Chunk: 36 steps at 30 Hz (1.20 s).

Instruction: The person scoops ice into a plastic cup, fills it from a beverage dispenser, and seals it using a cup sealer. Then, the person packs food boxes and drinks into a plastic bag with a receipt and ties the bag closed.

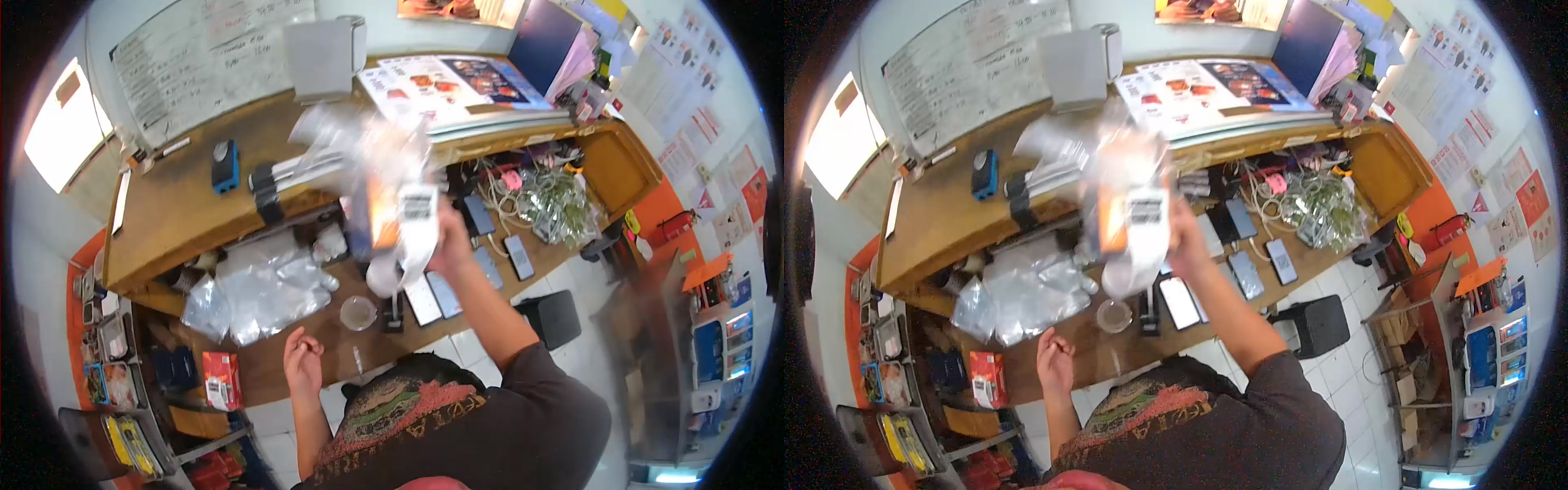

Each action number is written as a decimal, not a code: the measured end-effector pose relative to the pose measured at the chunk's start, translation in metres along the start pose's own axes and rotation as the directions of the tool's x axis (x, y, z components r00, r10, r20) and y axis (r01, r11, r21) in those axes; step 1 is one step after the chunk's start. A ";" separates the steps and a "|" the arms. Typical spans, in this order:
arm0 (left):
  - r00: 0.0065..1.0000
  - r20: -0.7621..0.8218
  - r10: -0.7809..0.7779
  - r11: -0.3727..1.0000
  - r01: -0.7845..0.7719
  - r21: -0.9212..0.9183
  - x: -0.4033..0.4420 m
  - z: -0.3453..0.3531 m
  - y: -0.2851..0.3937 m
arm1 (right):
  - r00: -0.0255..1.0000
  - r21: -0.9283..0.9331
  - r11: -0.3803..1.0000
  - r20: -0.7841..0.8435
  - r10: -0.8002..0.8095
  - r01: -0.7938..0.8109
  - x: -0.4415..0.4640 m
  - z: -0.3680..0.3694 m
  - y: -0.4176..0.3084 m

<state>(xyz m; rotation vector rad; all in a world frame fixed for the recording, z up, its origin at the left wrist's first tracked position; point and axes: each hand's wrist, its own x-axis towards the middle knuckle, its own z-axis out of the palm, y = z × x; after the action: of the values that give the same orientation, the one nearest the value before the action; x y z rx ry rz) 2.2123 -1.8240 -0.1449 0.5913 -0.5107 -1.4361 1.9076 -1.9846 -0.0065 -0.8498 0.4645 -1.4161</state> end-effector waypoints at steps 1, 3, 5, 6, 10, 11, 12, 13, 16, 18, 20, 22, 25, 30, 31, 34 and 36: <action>1.000 -0.008 0.005 1.000 -0.005 -0.005 0.005 0.004 -0.007 | 0.994 -0.045 0.994 -0.036 -0.103 0.102 0.027 -0.014 -0.033; 0.998 -0.064 0.022 1.000 -0.022 0.004 0.011 0.011 -0.019 | 0.969 0.037 0.978 -0.146 -0.198 0.206 0.086 -0.058 -0.079; 0.993 -0.103 0.054 0.995 -0.044 0.094 0.006 0.014 -0.030 | 0.957 0.028 0.985 -0.243 -0.160 0.172 0.144 -0.107 -0.125; 0.993 -0.112 0.040 0.992 -0.026 0.121 0.003 0.012 -0.035 | 0.862 -0.317 0.890 -0.285 -0.419 0.328 0.188 -0.155 -0.140; 0.932 -0.356 0.063 0.984 0.002 0.179 -0.017 0.029 -0.037 | 0.906 -0.554 0.833 -0.351 -0.238 0.004 0.306 -0.264 -0.185; 0.932 -0.346 0.107 0.978 -0.036 0.207 -0.026 0.019 -0.039 | 0.908 -0.608 0.791 -0.367 -0.205 -0.067 0.337 -0.290 -0.188; 0.914 -0.379 0.146 0.972 -0.061 0.227 -0.033 0.014 -0.038 | 0.902 -0.648 0.753 -0.386 -0.195 -0.115 0.363 -0.308 -0.190; 0.881 -0.431 0.197 0.964 -0.096 0.246 -0.045 0.002 -0.033 | 0.892 -0.680 0.717 -0.408 -0.195 -0.154 0.380 -0.322 -0.192; 0.702 -0.643 0.306 0.937 -0.101 0.335 -0.059 -0.024 -0.023 | 0.861 -0.738 0.631 -0.462 -0.214 -0.239 0.408 -0.346 -0.200; 0.618 -0.697 0.363 0.919 -0.117 0.376 -0.070 -0.048 -0.013 | 0.847 -0.762 0.591 -0.478 -0.234 -0.266 0.419 -0.355 -0.207; 0.541 -0.733 0.412 0.900 -0.118 0.419 -0.078 -0.072 0.001 | 0.835 -0.778 0.558 -0.490 -0.251 -0.290 0.427 -0.362 -0.211; 0.433 -0.799 0.418 0.888 -0.011 0.459 -0.084 -0.096 0.016 | 0.822 -0.789 0.536 -0.500 -0.274 -0.301 0.432 -0.366 -0.217; 0.441 -0.528 0.726 0.448 0.280 0.849 -0.077 -0.148 0.050 | 0.801 -0.798 0.517 -0.512 -0.310 -0.310 0.429 -0.370 -0.229; 0.580 -0.266 0.770 -0.260 0.666 0.700 -0.057 -0.229 0.125 | 0.771 -0.774 0.576 -0.527 -0.357 -0.263 0.390 -0.341 -0.250; 0.597 -0.256 0.760 -0.269 0.649 0.712 -0.053 -0.235 0.138 | 0.762 -0.751 0.616 -0.538 -0.362 -0.238 0.378 -0.338 -0.256; 0.726 -0.472 0.500 -0.498 0.687 0.529 -0.047 -0.277 0.154 | 0.841 -0.723 0.691 -0.379 -0.387 -0.008 0.321 -0.318 -0.265; 0.792 -0.422 0.441 -0.469 0.604 0.645 -0.050 -0.297 0.161 | 0.829 -0.762 0.647 -0.350 -0.437 0.019 0.252 -0.235 -0.240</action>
<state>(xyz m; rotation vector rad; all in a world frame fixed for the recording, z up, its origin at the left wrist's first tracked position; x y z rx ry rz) 2.5234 -1.7471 -0.2632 2.7469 -1.2188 -0.1747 1.6098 -2.2701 0.0734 -1.2045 1.4702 -1.7252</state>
